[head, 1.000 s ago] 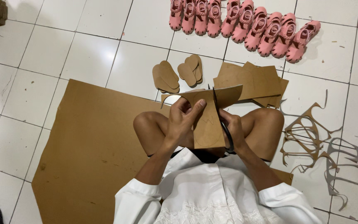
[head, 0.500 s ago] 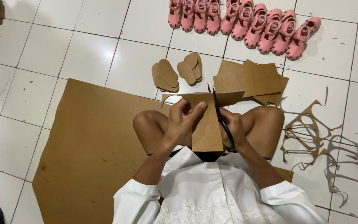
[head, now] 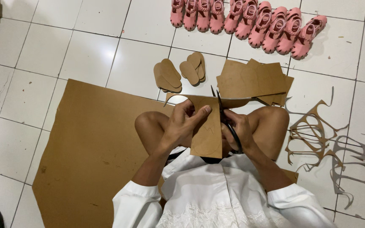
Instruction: The person sits cross-legged on the floor and cuts shoe pattern pieces from brown cardboard sheets with scissors, trimming along drawn outlines. They hold each sheet on their lap, rotate it while cutting, and set finished cut pieces with a stack of cut insole shapes.
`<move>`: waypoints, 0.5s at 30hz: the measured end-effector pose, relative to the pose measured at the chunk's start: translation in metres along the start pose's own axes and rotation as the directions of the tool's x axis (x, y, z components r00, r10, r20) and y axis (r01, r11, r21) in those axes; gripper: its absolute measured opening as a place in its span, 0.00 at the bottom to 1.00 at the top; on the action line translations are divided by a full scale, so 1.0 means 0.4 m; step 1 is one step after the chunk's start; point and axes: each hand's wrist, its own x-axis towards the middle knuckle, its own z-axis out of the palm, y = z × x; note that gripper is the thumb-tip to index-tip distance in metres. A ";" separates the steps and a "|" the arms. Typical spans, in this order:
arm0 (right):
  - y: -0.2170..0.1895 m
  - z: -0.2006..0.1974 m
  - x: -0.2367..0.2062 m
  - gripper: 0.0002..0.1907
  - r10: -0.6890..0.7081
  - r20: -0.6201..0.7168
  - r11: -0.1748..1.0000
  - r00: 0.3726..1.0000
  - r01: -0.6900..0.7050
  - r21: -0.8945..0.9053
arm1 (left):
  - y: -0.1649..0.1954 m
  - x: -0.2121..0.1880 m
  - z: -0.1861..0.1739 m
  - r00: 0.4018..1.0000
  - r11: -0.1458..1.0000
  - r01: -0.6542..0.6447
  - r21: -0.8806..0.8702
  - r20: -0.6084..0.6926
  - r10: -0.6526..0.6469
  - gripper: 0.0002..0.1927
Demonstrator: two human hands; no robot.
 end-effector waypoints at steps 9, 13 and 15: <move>-0.017 -0.011 -0.010 0.10 0.044 0.020 0.998 0.999 -0.045 0.037 | 0.033 0.003 -0.024 0.998 0.984 0.067 0.164 0.003 -0.068 0.19; -0.019 -0.014 -0.013 0.11 0.043 0.032 0.999 0.999 -0.044 0.025 | 0.025 0.018 -0.038 0.998 0.988 0.004 0.152 0.067 -0.015 0.19; -0.022 -0.016 -0.014 0.11 0.069 0.043 0.997 0.997 -0.071 0.043 | 0.023 0.025 -0.045 0.997 0.974 -0.001 0.227 0.071 -0.015 0.19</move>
